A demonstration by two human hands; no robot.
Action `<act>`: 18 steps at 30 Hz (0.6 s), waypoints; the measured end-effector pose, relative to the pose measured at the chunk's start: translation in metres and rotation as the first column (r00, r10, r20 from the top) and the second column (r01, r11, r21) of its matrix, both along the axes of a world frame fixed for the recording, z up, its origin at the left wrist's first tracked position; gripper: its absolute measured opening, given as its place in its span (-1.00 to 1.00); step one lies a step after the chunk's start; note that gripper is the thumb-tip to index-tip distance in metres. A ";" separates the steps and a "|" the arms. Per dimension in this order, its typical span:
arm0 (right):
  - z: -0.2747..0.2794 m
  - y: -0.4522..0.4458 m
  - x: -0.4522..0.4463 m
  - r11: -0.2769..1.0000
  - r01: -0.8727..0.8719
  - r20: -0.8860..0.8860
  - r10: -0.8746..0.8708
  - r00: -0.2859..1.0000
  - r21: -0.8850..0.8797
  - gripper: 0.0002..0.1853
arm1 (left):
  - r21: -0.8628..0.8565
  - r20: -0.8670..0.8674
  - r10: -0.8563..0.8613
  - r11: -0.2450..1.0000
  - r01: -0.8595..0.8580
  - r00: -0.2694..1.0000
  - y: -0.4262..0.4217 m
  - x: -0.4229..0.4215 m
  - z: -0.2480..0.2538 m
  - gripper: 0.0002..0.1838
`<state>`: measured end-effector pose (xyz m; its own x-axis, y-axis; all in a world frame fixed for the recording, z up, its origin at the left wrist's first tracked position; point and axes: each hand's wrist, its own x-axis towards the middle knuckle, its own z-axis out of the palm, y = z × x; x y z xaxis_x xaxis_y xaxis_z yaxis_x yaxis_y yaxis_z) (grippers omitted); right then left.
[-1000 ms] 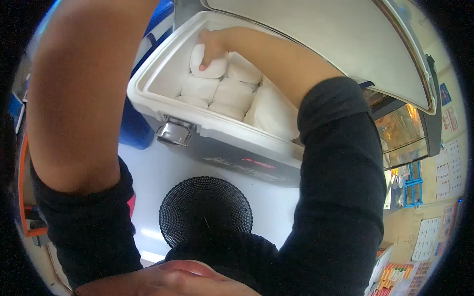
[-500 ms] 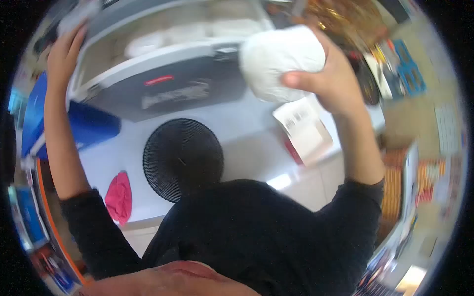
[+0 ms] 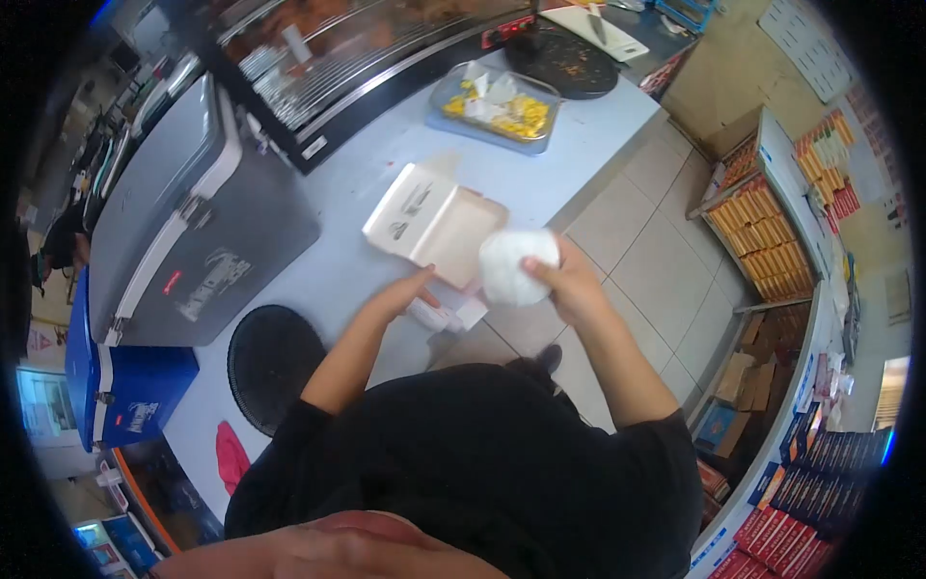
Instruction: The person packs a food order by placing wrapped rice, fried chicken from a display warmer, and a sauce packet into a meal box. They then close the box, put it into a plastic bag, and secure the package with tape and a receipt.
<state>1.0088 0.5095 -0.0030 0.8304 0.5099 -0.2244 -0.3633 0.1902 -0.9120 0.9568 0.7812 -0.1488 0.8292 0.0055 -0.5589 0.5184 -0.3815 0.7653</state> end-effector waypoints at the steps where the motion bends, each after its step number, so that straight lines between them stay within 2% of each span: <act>1: -0.010 -0.021 0.001 0.999 -0.025 -0.003 0.025 1.000 -0.029 -0.51 | -0.053 -0.074 0.120 0.991 -0.124 0.990 -0.018 0.010 -0.004 -0.39; 2: -0.025 -0.043 0.003 0.997 -0.055 -0.007 0.055 0.998 -0.060 -0.50 | -0.052 -0.068 0.122 0.991 -0.126 0.990 -0.031 0.018 -0.016 -0.39; 4: -0.054 -0.094 0.007 0.989 -0.040 0.019 0.044 0.999 -0.143 -0.53 | -0.104 0.054 0.314 0.946 -0.308 0.948 -0.043 0.031 -0.030 -0.41; 6: -0.066 -0.147 0.008 0.985 0.056 0.023 -0.053 0.998 -0.165 -0.51 | 0.147 0.138 0.258 0.949 -0.277 0.956 -0.056 0.029 -0.023 -0.48; 7: -0.074 -0.175 0.012 0.986 0.070 0.033 -0.066 0.997 -0.154 -0.51 | 0.265 0.116 0.200 0.938 -0.224 0.973 -0.064 0.031 -0.017 -0.50; 8: -0.082 -0.205 0.017 0.955 0.129 0.085 -0.110 0.990 -0.266 -0.49 | 0.376 0.086 0.146 0.911 -0.168 0.986 -0.074 0.033 -0.015 -0.51; 9: -0.086 -0.230 0.026 0.907 0.189 0.137 -0.147 0.980 -0.375 -0.47 | 0.516 0.077 0.014 0.855 -0.052 0.997 -0.082 0.033 -0.021 -0.52; 10: -0.082 -0.248 0.038 0.906 0.200 0.139 -0.158 0.978 -0.374 -0.47 | 0.640 0.045 -0.113 0.766 0.059 0.993 -0.095 0.038 -0.027 -0.52; 11: -0.071 -0.262 0.048 0.866 0.248 0.227 -0.161 0.960 -0.434 -0.46 | 0.638 0.041 -0.124 0.767 0.069 0.992 -0.122 0.047 -0.016 -0.52; 12: -0.056 -0.275 0.058 0.818 0.298 0.312 -0.154 0.938 -0.492 -0.44 | 0.539 0.054 0.026 0.841 -0.051 0.998 -0.158 0.053 0.010 -0.56; 13: -0.035 -0.285 0.073 0.804 0.280 0.391 -0.064 0.918 -0.525 -0.43 | 0.427 0.050 0.179 0.885 -0.183 0.983 -0.190 0.064 0.024 -0.60; 14: -0.018 -0.293 0.086 0.793 0.286 0.392 -0.065 0.918 -0.538 -0.43 | 0.413 0.048 0.172 0.894 -0.177 0.984 -0.214 0.079 0.016 -0.60; 15: -0.003 -0.299 0.099 0.796 0.283 0.458 -0.008 0.889 -0.535 -0.42 | 0.486 0.118 -0.138 0.872 0.064 0.983 -0.237 0.097 0.001 -0.64; 16: 0.008 -0.305 0.113 0.799 0.277 0.519 0.050 0.854 -0.533 -0.41 | 0.571 0.163 -0.437 0.773 0.276 0.885 -0.261 0.116 -0.009 -0.68; 18: 0.018 -0.312 0.146 0.809 0.241 0.545 0.114 0.831 -0.536 -0.41 | 0.680 0.082 -0.750 0.523 0.514 0.656 -0.314 0.153 -0.014 -0.77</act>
